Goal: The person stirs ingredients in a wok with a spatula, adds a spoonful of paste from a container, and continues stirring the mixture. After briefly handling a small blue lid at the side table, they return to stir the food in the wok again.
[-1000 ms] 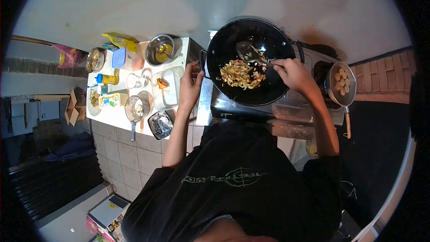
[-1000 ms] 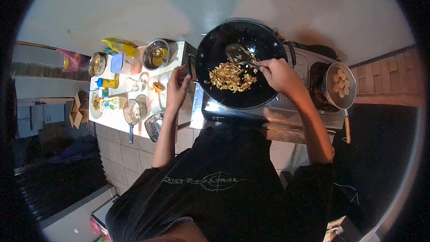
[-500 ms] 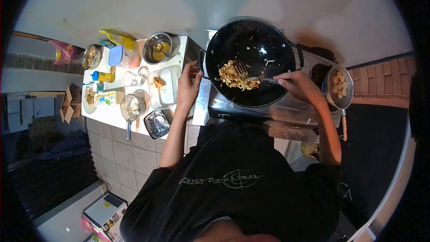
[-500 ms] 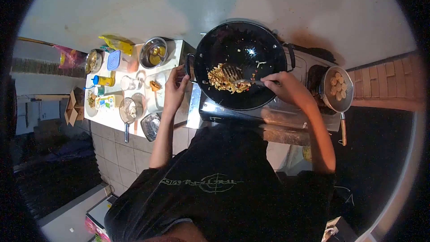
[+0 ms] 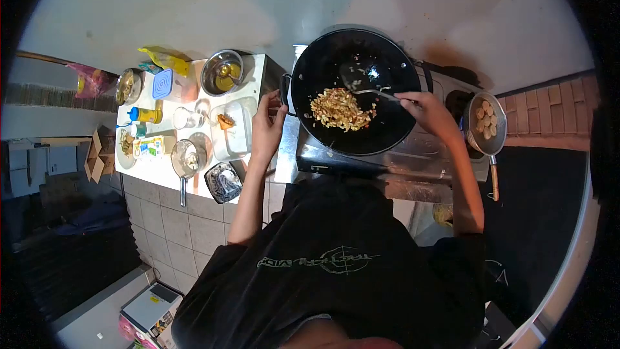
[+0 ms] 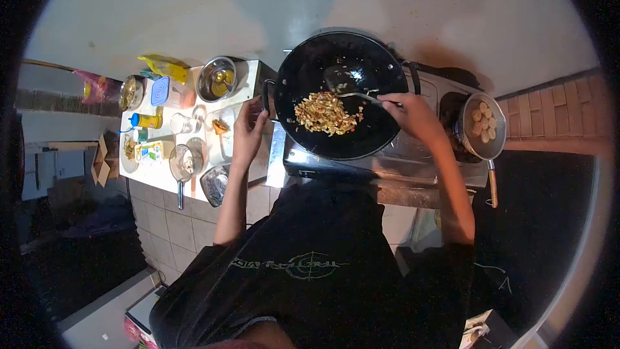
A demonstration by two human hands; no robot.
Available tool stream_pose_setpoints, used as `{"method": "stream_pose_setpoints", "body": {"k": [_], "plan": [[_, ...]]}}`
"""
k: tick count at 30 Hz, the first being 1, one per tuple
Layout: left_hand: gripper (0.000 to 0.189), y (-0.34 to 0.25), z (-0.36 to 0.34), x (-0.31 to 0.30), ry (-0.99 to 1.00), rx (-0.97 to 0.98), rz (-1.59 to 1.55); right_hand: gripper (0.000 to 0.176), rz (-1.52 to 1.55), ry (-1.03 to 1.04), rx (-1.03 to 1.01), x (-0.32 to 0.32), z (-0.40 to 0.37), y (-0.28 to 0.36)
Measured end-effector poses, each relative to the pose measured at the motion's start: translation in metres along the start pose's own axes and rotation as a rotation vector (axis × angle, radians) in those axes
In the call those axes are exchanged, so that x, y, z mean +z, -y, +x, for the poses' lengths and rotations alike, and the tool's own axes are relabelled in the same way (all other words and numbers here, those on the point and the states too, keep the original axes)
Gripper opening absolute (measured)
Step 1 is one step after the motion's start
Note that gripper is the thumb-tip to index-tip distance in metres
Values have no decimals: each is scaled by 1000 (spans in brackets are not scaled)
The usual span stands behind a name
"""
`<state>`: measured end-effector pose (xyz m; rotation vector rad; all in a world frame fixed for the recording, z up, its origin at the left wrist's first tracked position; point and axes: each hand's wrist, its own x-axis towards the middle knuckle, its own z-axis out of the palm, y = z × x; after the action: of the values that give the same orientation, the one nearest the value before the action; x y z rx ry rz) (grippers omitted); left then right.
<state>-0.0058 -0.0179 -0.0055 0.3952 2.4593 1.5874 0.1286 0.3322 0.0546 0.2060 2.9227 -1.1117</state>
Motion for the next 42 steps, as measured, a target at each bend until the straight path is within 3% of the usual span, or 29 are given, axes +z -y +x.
{"method": "stream_pose_setpoints", "body": {"k": [1, 3, 5, 7, 10, 13, 20, 23, 28, 32, 34, 35, 37, 38, 40, 42], "plan": [[38, 0, 1, 0, 2, 5, 1, 26, 0, -5, 1, 0, 0, -1], [37, 2, 2, -1, 8, 40, -7, 27, 158, 277, 100, 3, 4, 4], [37, 5, 3, -2, 4, 31, -30, 27, 136, 253, 28, 3, -2, 13], [37, 2, 2, -3, 17, -1, -25, 27, 141, 117, 91, -1, -4, 19], [36, 1, 1, -2, 6, 10, -20, 28, -60, 56, 202, -9, -10, 27], [36, -2, 1, -2, 3, 10, 4, 29, -36, -10, 285, -5, -29, 25], [37, -6, 0, -3, 11, 4, 35, 27, 142, 6, 278, -8, -56, 52], [37, -4, 0, -4, 14, -8, 19, 28, 50, -15, 470, -17, -53, 51], [36, 0, 1, -4, 20, 25, 25, 25, 25, 205, 305, -21, -46, 54], [36, 0, 2, -3, 23, 35, 19, 25, -74, 249, 129, -67, -26, 59], [37, -2, 3, -2, 9, 34, 1, 22, -399, 374, -44, -86, -3, 59], [37, -2, 3, -1, 9, 35, -2, 22, -402, 374, -42, -87, 10, 64], [37, 3, 3, -1, 2, 37, -18, 21, -607, 601, -61, -78, 38, 85], [37, 5, 3, 0, -7, 36, -20, 21, -612, 603, -68, -66, 49, 86], [37, 6, 3, 0, -1, 36, -34, 19, -324, 607, -140, -35, 65, 78], [37, 7, 3, -1, -16, 58, -17, 18, -339, 520, -175, -38, 66, 80]]}}
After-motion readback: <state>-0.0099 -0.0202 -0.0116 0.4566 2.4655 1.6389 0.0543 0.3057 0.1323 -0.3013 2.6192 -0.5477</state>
